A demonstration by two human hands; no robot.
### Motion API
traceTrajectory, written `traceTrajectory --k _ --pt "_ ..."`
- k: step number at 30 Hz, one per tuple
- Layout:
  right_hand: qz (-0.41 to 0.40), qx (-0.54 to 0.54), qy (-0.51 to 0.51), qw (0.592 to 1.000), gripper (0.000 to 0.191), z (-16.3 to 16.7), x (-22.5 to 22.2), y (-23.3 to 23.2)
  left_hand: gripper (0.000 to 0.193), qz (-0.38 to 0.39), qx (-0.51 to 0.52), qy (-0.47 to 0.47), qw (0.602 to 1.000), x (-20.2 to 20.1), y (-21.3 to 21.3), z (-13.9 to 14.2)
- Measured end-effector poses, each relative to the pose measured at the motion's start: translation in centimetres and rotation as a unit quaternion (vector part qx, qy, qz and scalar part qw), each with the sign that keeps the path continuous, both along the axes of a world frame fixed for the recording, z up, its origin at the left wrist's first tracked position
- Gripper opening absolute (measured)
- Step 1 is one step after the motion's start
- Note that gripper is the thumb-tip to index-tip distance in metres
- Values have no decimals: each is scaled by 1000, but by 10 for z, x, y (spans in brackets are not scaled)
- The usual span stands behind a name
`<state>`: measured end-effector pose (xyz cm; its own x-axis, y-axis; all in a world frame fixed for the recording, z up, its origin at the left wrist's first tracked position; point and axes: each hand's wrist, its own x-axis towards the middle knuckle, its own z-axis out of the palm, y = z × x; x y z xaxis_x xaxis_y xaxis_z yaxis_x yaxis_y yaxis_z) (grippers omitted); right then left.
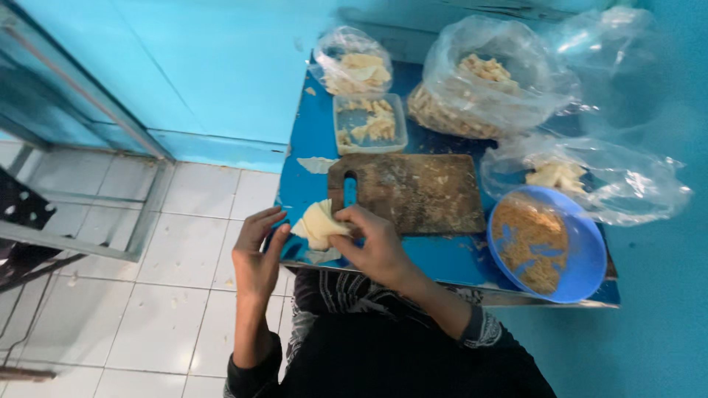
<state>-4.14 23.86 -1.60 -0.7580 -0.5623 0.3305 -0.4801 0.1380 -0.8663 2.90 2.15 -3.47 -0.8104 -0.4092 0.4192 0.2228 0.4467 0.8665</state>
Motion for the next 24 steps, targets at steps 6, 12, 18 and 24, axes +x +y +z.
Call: traceTrajectory --k 6,12,18,24 --pt "-56 164 366 914 39 16 13 -22 24 98 -93 -43 990 14 2 -15" --pt "-26 78 101 991 31 28 -5 2 25 96 -54 -27 994 16 2 -18" --pt "-49 138 265 953 26 22 6 -27 21 94 -68 6 993 12 16 -22" --pt "-86 136 91 983 18 7 -26 -31 21 129 -161 4 978 8 16 -25"
